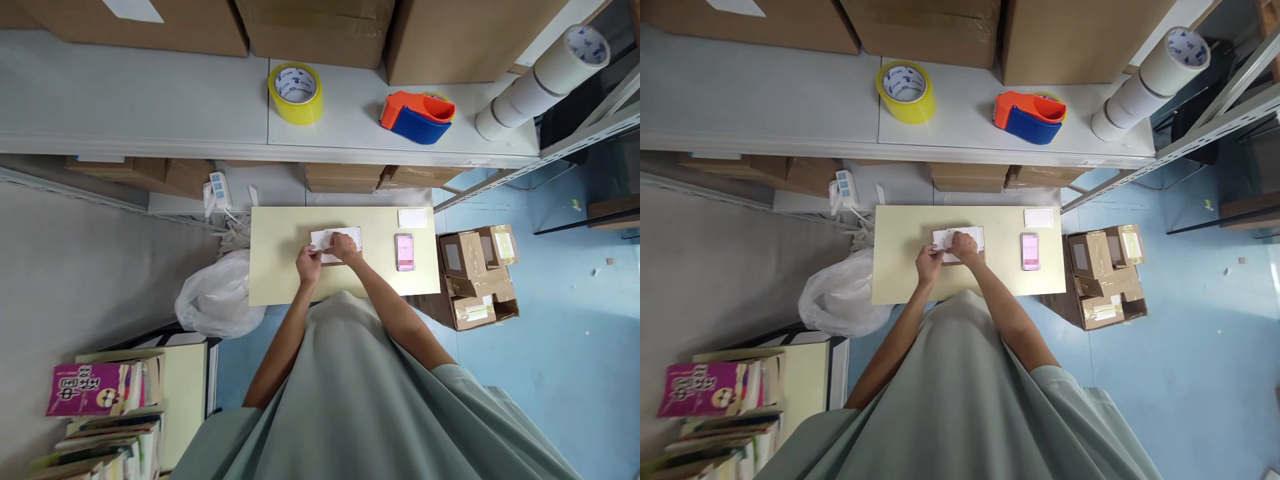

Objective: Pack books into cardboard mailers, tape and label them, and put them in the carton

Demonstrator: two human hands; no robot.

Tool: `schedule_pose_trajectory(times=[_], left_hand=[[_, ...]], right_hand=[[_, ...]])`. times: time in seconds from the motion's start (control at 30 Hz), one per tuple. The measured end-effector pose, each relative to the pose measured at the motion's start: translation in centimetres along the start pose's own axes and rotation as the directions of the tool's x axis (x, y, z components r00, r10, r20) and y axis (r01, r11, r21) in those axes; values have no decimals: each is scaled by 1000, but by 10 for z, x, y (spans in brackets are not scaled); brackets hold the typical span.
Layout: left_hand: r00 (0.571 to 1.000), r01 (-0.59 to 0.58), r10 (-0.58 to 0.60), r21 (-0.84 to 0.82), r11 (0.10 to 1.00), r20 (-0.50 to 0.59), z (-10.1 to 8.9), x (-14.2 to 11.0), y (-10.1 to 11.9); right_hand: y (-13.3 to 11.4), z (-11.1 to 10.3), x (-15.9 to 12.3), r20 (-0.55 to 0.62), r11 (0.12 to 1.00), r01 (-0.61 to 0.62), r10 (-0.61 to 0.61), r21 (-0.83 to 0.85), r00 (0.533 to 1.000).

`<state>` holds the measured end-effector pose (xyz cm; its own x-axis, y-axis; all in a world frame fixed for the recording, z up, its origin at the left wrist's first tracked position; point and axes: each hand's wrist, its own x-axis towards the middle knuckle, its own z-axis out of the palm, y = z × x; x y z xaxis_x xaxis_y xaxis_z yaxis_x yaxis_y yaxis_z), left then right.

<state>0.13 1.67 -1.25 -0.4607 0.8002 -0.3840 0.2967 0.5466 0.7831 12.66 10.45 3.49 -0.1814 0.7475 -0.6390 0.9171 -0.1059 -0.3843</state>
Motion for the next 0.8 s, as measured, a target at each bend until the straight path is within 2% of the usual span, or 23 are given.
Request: schedule_pose_trajectory(times=[0.2, 0.43, 0.6, 0.8], left_hand=[[994, 109, -111, -149, 983, -3, -9, -3, -5], [977, 209, -211, -232, 950, 17, -7, 3, -6], [973, 229, -228, -203, 952, 32, -10, 7, -4], [969, 246, -243, -165, 955, 37, -13, 9, -3]], right_hand=[[-12, -3, 18, -32, 991, -132, 132, 23, 991], [-17, -7, 30, 6, 988, -139, 139, 68, 990], [-5, 3, 8, 35, 999, -45, 45, -2, 998], [41, 8, -39, 107, 984, -34, 15, 176, 994]])
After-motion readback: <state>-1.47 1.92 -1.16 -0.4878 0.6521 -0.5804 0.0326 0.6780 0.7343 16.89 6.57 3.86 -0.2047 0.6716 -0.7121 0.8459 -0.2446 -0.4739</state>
